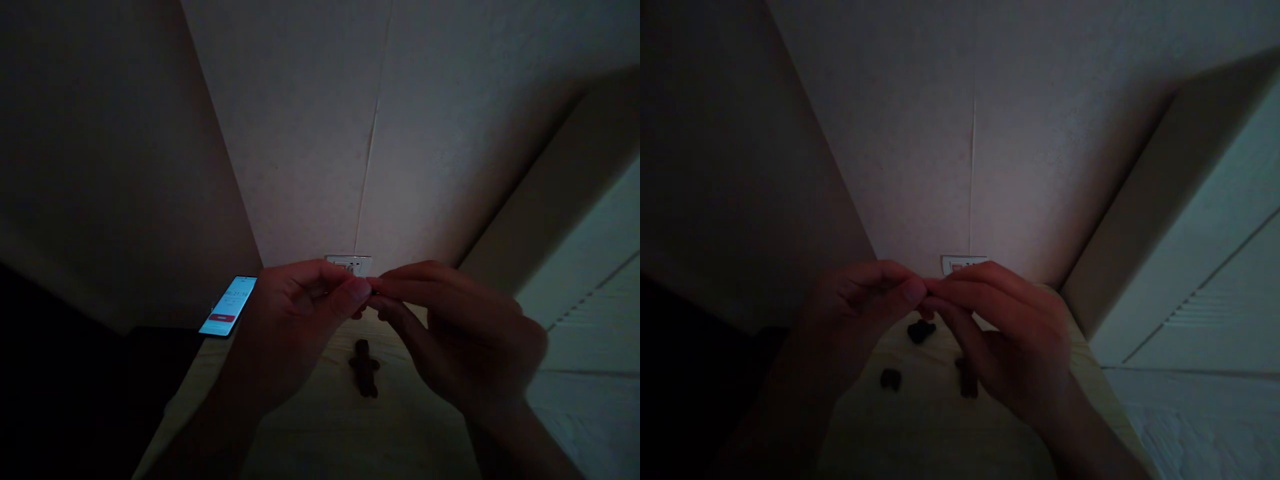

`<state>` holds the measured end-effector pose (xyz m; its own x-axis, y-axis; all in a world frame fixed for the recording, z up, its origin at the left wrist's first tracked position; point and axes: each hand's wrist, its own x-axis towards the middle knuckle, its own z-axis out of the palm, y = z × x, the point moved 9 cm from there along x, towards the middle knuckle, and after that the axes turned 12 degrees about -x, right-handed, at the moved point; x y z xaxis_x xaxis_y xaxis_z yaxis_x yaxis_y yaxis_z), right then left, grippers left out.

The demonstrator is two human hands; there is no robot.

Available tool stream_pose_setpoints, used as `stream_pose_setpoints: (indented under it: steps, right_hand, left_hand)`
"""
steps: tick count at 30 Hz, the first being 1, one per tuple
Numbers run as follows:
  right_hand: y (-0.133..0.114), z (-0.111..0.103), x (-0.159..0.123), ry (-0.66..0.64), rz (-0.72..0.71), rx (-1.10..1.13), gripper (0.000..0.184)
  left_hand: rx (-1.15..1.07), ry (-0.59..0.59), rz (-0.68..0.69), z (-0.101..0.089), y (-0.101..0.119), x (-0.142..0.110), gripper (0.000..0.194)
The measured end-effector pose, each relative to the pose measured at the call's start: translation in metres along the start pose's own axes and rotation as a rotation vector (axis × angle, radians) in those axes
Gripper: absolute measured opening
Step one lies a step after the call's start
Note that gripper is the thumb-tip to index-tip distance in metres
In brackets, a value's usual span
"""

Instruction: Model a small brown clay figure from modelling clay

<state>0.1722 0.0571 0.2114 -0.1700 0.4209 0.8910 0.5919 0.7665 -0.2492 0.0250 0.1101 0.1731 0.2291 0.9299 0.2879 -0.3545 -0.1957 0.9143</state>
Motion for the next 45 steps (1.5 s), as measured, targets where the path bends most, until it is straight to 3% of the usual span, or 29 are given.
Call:
stream_pose_setpoints:
  steps: [8, 13, 23, 29, 38, 45]
  right_hand:
    - [0.002, 0.002, 0.003, -0.004, 0.017, 0.112, 0.022]
    - [-0.001, 0.001, 0.001, -0.005, -0.048, 0.019, 0.019]
    - [-0.001, 0.005, 0.000, -0.036, -0.060, -0.148, 0.020]
    - [-0.004, 0.003, 0.006, -0.001, -0.087, -0.274, 0.011]
    - [0.006, -0.003, 0.002, 0.059, 0.051, -0.201, 0.017]
    - [0.017, 0.002, -0.004, 0.008, 0.176, -0.136, 0.006]
  left_hand:
    - [-0.141, -0.108, -0.058, 0.003, -0.012, 0.000, 0.011]
    - [-0.117, -0.045, -0.069, -0.002, -0.011, 0.002, 0.012]
    - [0.142, 0.049, 0.040, 0.000, 0.009, -0.002, 0.017]
    - [0.182, 0.066, 0.038, 0.001, 0.009, -0.003, 0.016]
    - [0.183, 0.090, 0.046, -0.001, 0.008, -0.001, 0.014]
    - [0.205, 0.080, 0.059, -0.001, 0.008, -0.002, 0.013]
